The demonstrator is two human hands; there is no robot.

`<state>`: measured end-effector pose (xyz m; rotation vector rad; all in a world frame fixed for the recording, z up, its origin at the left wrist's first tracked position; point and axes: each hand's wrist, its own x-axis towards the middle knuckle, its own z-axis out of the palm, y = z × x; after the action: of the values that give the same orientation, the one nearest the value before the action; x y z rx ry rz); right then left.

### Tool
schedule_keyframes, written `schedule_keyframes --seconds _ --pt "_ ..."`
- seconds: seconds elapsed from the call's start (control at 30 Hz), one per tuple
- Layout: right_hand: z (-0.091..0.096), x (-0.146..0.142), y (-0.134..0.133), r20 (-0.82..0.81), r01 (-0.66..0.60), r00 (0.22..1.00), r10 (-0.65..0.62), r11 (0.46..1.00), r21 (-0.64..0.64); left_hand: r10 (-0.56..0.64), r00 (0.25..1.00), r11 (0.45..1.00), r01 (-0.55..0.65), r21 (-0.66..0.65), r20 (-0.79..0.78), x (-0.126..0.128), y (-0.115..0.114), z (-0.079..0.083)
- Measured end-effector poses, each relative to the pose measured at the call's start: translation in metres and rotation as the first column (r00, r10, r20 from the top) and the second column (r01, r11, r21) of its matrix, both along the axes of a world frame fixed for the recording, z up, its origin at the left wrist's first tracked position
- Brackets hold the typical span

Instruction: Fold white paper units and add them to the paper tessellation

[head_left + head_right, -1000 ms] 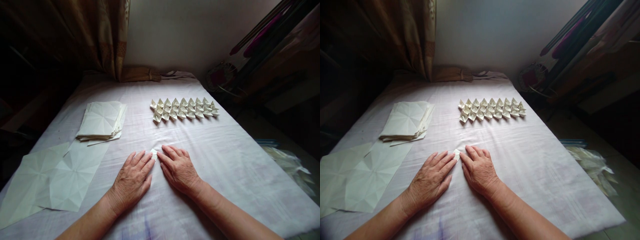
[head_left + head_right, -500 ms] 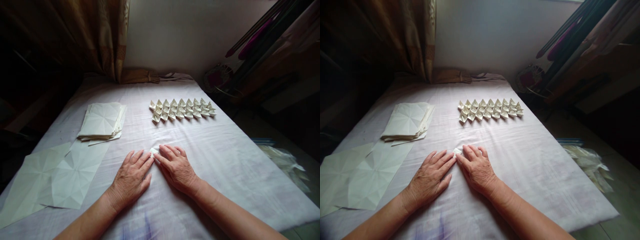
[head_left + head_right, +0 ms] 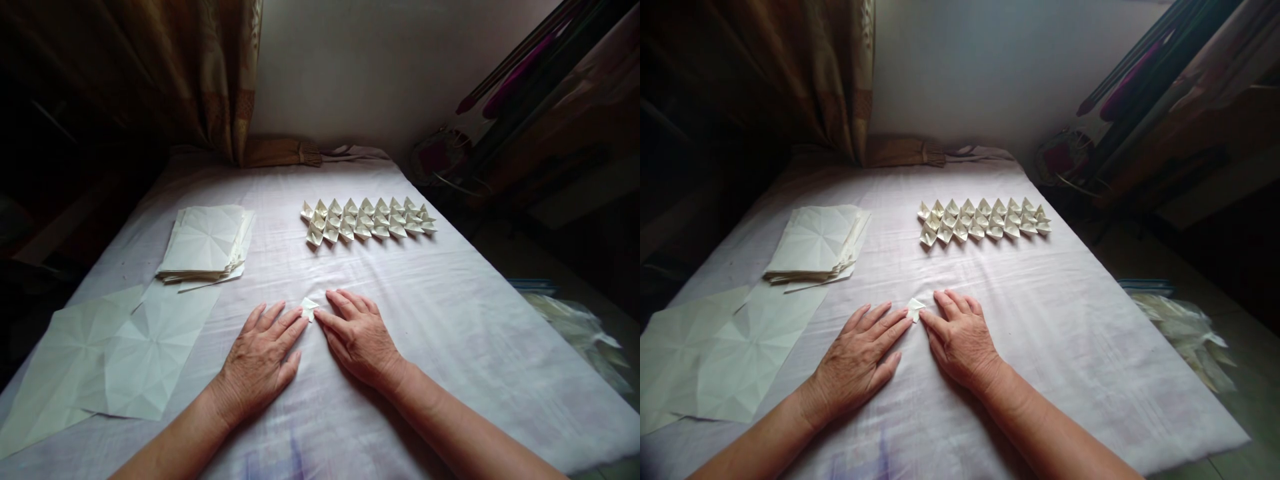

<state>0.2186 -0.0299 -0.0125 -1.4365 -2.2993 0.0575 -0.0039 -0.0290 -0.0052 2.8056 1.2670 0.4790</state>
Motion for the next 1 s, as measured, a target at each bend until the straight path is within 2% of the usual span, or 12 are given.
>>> schedule_keyframes --seconds 0.1,0.23,0.33,0.47,0.57,0.67,0.73,0.87,0.93,1.0 --pt "-0.001 0.003 0.004 -0.05 -0.025 0.998 0.024 0.999 -0.023 -0.013 1.0 1.0 0.013 -0.002 0.0 0.002 0.002 0.002" --pt "-0.002 0.008 0.024 -0.157 -0.062 0.986 0.053 0.997 -0.049 -0.014 1.0 1.0 0.014 -0.014 -0.018 0.004 0.007 0.005" --pt "0.001 0.003 0.044 -0.118 -0.074 0.991 0.063 0.994 -0.084 0.014 1.0 1.0 -0.014 0.003 -0.028 0.004 0.011 0.006" --pt "0.003 -0.008 0.058 -0.088 -0.196 0.979 0.182 0.962 -0.191 0.047 0.999 0.998 -0.046 0.046 -0.014 0.001 0.013 0.005" --pt "0.0 -0.008 0.058 -0.233 -0.249 0.95 0.208 0.955 -0.161 0.057 0.998 0.998 -0.058 0.035 0.02 -0.002 0.01 0.004" --pt "-0.003 -0.004 0.055 -0.453 -0.233 0.878 0.152 0.964 -0.128 0.072 0.987 0.997 -0.067 -0.04 0.144 0.0 0.009 0.003" --pt "-0.002 -0.003 0.054 -0.576 -0.217 0.815 0.07 0.957 -0.192 0.124 0.957 0.99 -0.1 -0.103 0.264 0.004 0.013 0.002" --pt "0.001 -0.01 0.053 -0.771 -0.308 0.632 -0.082 0.886 -0.347 0.267 0.868 0.958 -0.19 -0.216 0.418 0.016 0.03 0.001" --pt "0.001 -0.014 0.054 -0.826 -0.347 0.55 -0.127 0.864 -0.364 0.305 0.822 0.937 -0.168 -0.307 0.48 0.022 0.039 0.001" --pt "0.001 -0.017 0.055 -0.845 -0.364 0.512 -0.158 0.851 -0.379 0.325 0.768 0.918 -0.115 -0.379 0.553 0.026 0.045 0.0"
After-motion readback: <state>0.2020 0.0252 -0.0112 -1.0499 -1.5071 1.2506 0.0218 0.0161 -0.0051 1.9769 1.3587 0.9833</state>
